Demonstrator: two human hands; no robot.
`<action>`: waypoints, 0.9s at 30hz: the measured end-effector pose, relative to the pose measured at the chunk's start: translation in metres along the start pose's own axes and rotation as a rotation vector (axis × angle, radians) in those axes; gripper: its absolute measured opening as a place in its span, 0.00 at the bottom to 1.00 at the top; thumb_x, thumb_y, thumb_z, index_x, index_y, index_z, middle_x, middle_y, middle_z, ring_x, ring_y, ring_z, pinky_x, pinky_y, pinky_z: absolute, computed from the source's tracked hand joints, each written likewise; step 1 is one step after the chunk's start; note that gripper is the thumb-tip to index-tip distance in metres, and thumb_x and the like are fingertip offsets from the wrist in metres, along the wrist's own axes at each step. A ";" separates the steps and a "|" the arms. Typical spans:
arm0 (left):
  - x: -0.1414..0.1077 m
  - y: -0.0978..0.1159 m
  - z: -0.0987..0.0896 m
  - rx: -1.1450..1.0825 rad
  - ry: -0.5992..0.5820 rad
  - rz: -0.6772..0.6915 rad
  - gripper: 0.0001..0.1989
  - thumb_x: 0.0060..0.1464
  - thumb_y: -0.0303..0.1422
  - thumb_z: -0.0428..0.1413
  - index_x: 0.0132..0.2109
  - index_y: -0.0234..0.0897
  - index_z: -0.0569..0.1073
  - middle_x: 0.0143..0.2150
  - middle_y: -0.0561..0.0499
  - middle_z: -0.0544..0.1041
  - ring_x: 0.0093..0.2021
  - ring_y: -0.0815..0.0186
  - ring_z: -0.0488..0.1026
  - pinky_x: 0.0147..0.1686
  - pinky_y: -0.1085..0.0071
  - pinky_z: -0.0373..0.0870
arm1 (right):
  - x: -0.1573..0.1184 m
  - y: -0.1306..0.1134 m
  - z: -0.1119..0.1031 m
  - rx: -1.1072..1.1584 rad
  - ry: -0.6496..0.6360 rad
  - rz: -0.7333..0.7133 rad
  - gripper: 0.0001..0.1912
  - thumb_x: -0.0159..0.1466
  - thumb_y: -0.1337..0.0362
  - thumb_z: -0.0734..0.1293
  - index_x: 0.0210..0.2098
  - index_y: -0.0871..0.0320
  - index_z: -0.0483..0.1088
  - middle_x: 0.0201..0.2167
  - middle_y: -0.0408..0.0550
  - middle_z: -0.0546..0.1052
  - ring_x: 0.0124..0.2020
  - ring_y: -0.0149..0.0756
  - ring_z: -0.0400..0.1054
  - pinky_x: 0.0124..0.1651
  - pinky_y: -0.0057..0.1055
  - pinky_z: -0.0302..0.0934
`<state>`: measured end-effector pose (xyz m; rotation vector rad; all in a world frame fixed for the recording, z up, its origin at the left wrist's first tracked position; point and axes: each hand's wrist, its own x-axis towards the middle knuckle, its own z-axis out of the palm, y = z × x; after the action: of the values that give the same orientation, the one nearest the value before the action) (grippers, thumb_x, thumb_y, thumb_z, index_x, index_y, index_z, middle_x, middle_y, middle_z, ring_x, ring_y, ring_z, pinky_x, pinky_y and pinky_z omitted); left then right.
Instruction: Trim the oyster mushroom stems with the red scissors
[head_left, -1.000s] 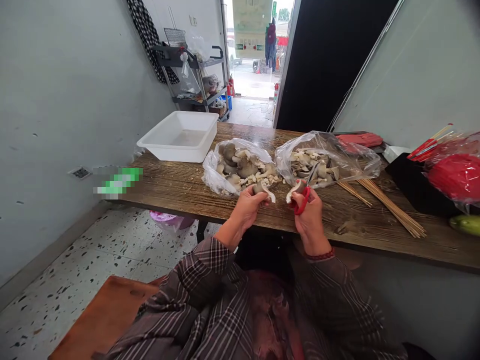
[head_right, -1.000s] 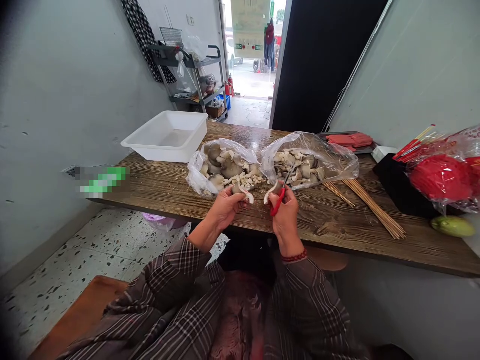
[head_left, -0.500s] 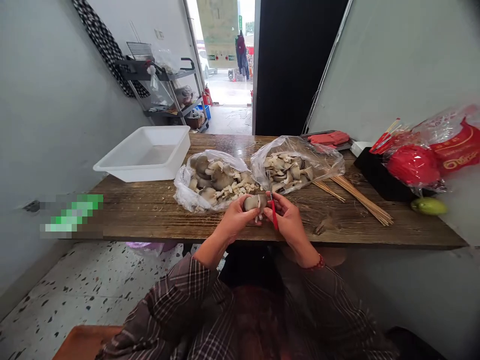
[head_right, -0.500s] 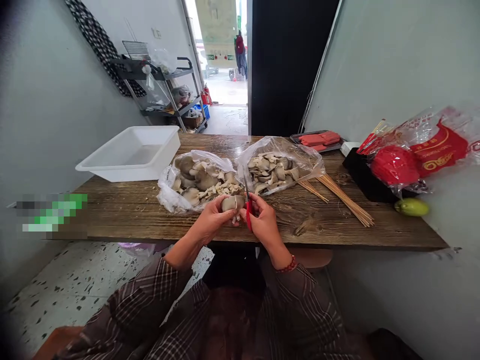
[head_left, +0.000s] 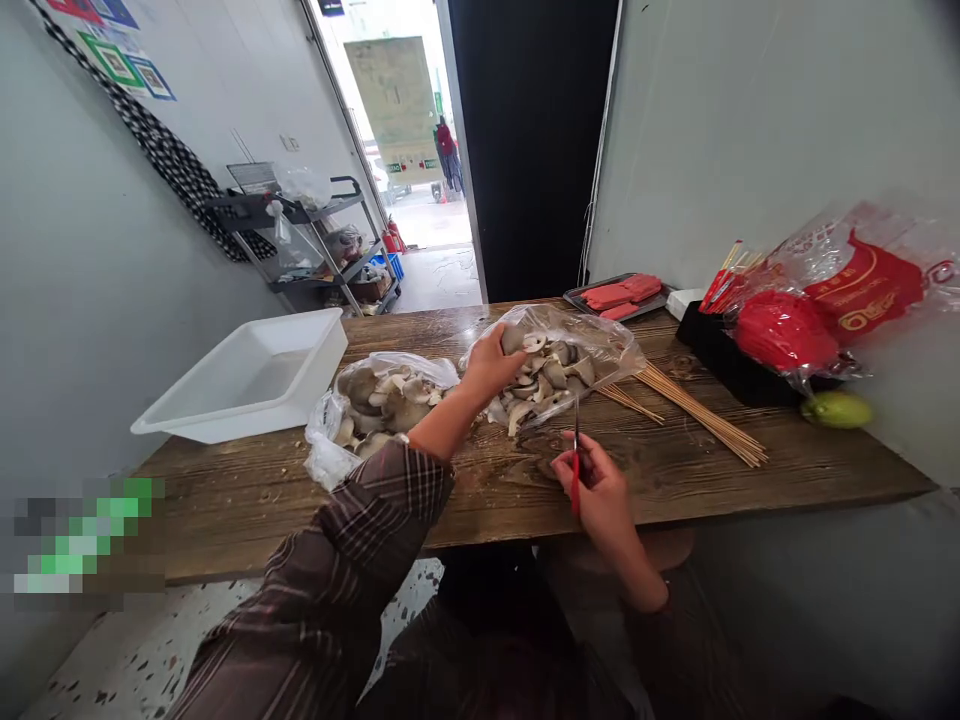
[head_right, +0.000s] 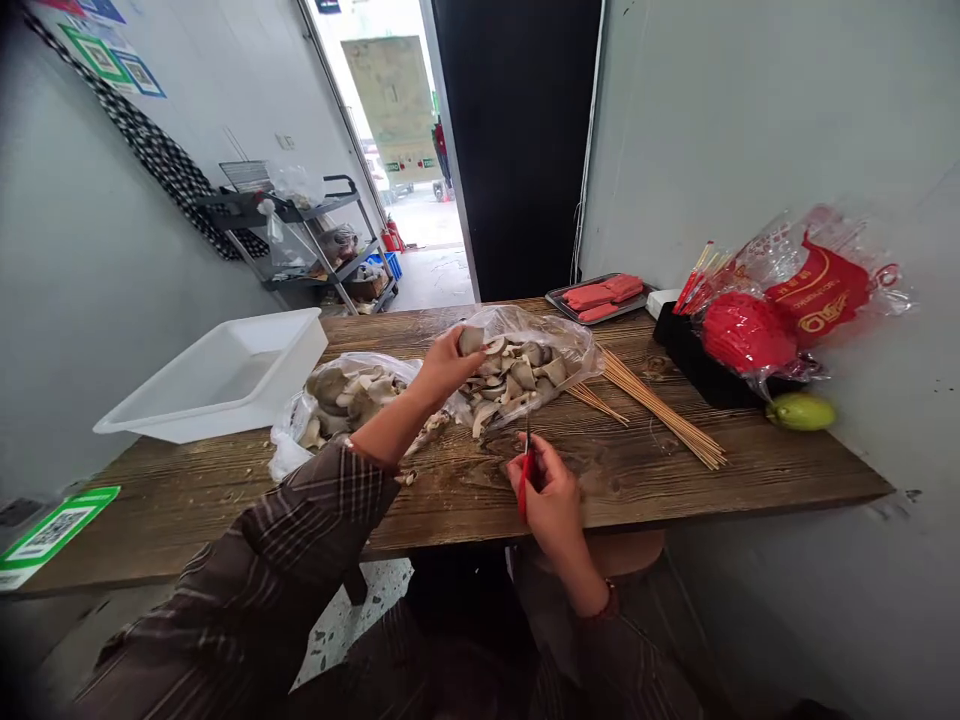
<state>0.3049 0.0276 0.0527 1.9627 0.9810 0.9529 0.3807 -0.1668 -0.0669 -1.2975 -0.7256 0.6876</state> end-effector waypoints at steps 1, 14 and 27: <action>0.011 -0.003 0.002 0.073 0.011 0.010 0.18 0.47 0.26 0.60 0.47 0.34 0.74 0.39 0.48 0.78 0.40 0.63 0.75 0.42 0.65 0.75 | -0.001 0.001 0.001 -0.035 -0.005 -0.017 0.25 0.59 0.55 0.73 0.53 0.56 0.73 0.31 0.43 0.78 0.32 0.33 0.71 0.39 0.33 0.66; -0.041 -0.025 -0.028 0.655 -0.495 0.357 0.15 0.57 0.33 0.58 0.51 0.37 0.74 0.50 0.44 0.79 0.52 0.57 0.76 0.55 0.60 0.71 | -0.004 -0.002 -0.002 -0.115 -0.003 -0.073 0.22 0.60 0.56 0.71 0.52 0.54 0.74 0.33 0.44 0.81 0.34 0.35 0.75 0.44 0.35 0.68; -0.050 -0.033 -0.029 1.074 -0.530 0.521 0.11 0.61 0.24 0.50 0.43 0.36 0.77 0.39 0.43 0.81 0.44 0.57 0.77 0.63 0.55 0.62 | -0.004 -0.002 -0.001 -0.160 -0.021 -0.102 0.21 0.59 0.58 0.70 0.52 0.54 0.74 0.35 0.46 0.82 0.34 0.37 0.76 0.42 0.36 0.70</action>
<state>0.2485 0.0075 0.0239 3.2383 0.7085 0.0151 0.3789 -0.1710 -0.0658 -1.3903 -0.8719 0.5706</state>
